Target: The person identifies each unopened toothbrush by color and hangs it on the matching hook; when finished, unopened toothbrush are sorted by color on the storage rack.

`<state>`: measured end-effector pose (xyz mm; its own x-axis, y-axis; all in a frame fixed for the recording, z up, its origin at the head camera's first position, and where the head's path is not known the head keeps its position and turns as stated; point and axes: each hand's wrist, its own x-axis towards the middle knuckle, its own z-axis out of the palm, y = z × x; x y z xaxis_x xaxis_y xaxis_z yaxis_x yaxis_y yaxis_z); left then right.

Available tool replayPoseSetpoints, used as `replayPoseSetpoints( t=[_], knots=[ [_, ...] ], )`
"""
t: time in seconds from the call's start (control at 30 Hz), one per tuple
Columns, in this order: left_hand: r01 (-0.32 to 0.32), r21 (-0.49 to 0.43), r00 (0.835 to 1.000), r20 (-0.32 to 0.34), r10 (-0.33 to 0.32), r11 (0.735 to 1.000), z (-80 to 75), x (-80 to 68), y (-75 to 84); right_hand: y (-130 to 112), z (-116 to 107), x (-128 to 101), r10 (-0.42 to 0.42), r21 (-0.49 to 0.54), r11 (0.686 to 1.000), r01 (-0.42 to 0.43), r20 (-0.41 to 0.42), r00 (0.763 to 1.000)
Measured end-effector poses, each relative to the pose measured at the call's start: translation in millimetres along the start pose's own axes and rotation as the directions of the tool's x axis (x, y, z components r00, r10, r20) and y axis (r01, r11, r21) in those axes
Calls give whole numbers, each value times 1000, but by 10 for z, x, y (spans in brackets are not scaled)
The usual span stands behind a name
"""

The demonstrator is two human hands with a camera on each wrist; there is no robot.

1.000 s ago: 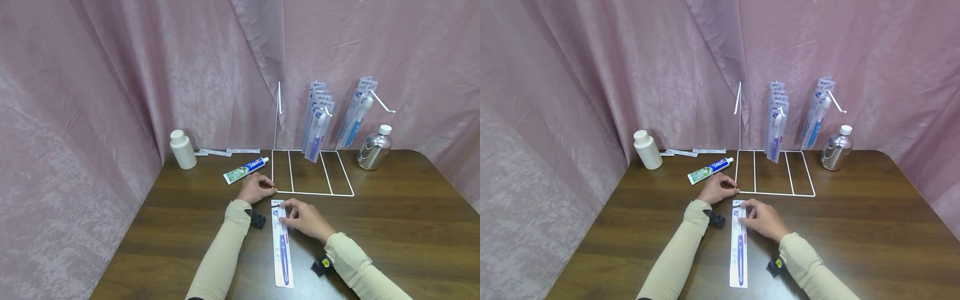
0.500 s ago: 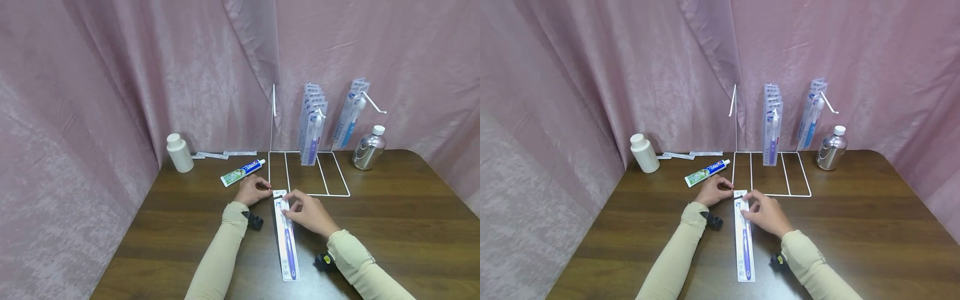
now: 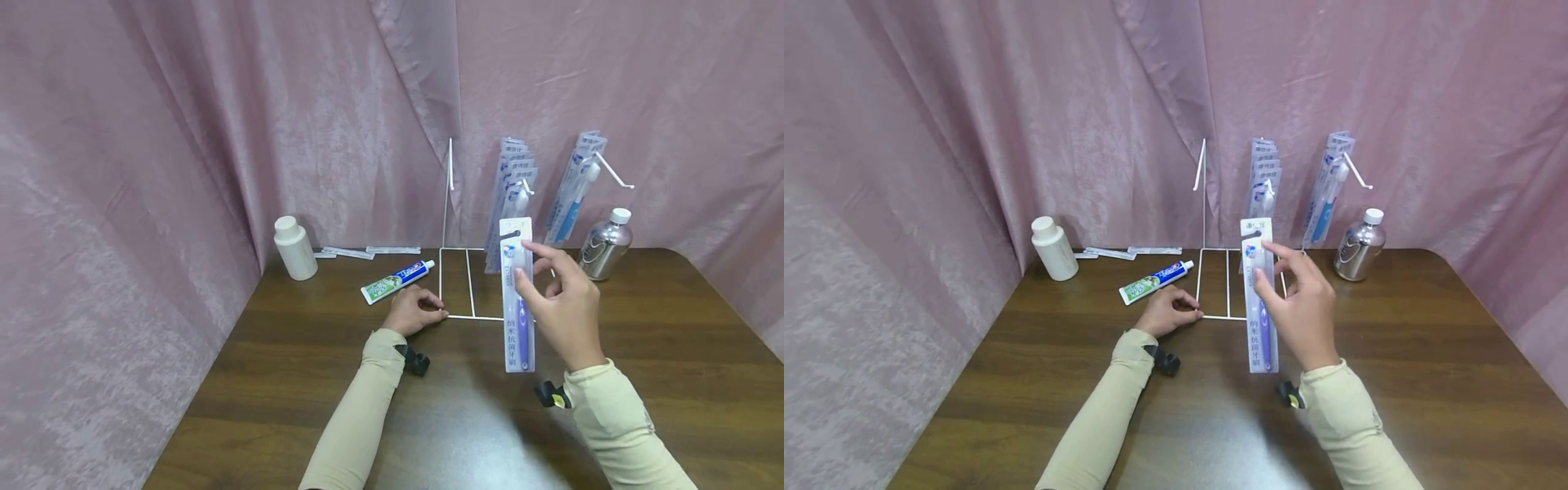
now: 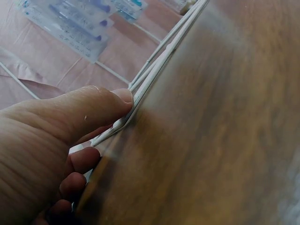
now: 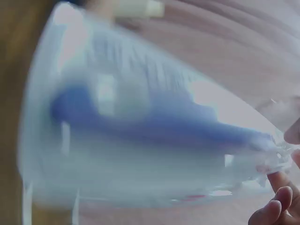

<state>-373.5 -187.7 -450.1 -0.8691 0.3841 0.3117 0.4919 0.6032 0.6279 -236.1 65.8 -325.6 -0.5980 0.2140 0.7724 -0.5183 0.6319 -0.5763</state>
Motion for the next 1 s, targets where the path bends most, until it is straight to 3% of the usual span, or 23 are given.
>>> replayPoseSetpoints(
  t=[0.13,0.33,0.77,1.0],
  knots=[
    [9,12,1000,3,-9,1000,-14,7,-8,-61,-20,176,33,34,999,-30,-101,994],
    [51,16,999,10,-52,999,3,-32,32,-114,5,337,96,67,994,-86,-164,982],
    [35,15,999,-13,-35,999,-31,-16,41,92,186,495,117,20,993,-115,-150,982],
    [64,2,998,11,-64,998,-30,-44,88,193,269,531,141,-8,990,-144,-146,979]
  ],
)
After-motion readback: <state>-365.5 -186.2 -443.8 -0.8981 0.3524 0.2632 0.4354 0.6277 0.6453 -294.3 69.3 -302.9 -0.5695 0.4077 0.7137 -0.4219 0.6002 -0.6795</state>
